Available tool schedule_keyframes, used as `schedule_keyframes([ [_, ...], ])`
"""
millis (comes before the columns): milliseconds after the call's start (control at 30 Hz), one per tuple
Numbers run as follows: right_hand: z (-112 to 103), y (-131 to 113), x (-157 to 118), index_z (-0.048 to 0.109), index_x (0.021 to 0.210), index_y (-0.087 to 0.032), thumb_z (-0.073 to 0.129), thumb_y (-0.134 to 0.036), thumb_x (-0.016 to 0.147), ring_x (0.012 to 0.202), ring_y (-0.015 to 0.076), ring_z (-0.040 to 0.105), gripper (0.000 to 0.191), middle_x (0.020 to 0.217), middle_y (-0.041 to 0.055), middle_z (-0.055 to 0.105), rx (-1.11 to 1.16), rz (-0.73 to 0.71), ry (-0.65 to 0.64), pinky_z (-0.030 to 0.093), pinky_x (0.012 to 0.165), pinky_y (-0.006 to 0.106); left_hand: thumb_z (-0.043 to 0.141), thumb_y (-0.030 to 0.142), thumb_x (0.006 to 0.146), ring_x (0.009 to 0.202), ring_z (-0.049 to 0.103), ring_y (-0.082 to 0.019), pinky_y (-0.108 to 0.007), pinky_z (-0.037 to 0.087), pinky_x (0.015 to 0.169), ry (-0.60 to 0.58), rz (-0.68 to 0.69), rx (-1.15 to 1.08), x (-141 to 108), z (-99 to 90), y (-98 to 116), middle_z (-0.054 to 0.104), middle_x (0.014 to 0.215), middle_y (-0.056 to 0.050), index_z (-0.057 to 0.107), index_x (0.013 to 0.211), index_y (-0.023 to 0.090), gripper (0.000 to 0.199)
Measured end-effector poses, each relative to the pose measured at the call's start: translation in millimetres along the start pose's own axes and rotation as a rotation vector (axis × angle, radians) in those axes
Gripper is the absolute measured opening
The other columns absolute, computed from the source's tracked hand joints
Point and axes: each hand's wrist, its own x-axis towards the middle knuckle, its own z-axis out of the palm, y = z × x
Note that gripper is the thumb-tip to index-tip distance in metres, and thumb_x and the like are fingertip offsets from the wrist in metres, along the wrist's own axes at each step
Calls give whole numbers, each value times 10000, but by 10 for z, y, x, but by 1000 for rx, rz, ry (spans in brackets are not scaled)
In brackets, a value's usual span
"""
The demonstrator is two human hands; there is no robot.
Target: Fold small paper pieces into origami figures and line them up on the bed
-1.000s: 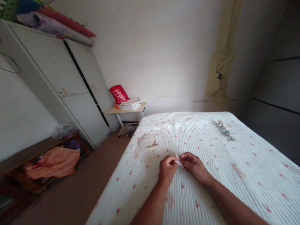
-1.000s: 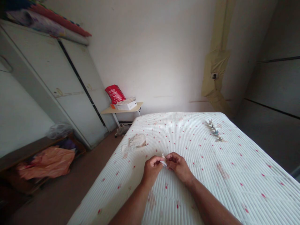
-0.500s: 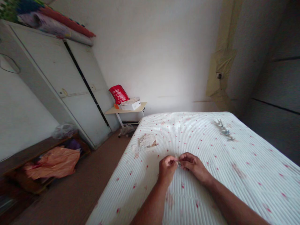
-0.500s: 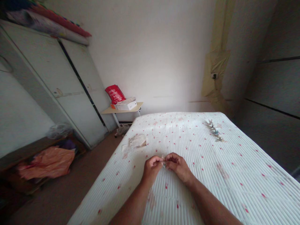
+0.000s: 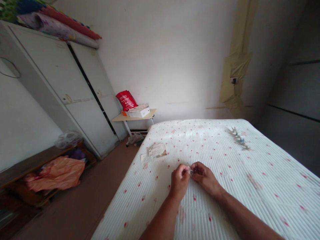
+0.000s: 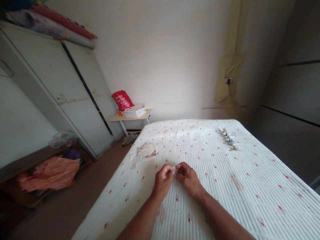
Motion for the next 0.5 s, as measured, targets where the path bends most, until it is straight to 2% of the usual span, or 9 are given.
schedule_keyframes([
  [267, 54, -126, -84, 503, 797, -195, 444, -160, 704, 521, 116, 486, 115, 601, -36, 506, -417, -76, 79, 361, 520, 224, 414, 144, 786, 680, 515, -115, -201, 372, 634, -8, 32, 118, -18, 15, 16, 544, 688, 21, 502, 741, 186, 107],
  [400, 55, -110, -83, 507, 802, -190, 458, -196, 714, 563, 120, 527, 100, 717, 3, 551, -487, -149, 115, 391, 556, 229, 417, 140, 781, 669, 507, -114, -204, 359, 622, -24, 29, 130, -17, 8, 34, 534, 677, 24, 489, 733, 188, 99],
  [500, 32, -106, -71, 501, 773, -193, 456, -213, 727, 538, 116, 511, 68, 681, -6, 547, -479, -143, 114, 382, 530, 221, 418, 146, 783, 651, 491, -109, -200, 349, 606, -29, 29, 113, -13, 14, 6, 516, 664, 29, 488, 735, 188, 95],
])
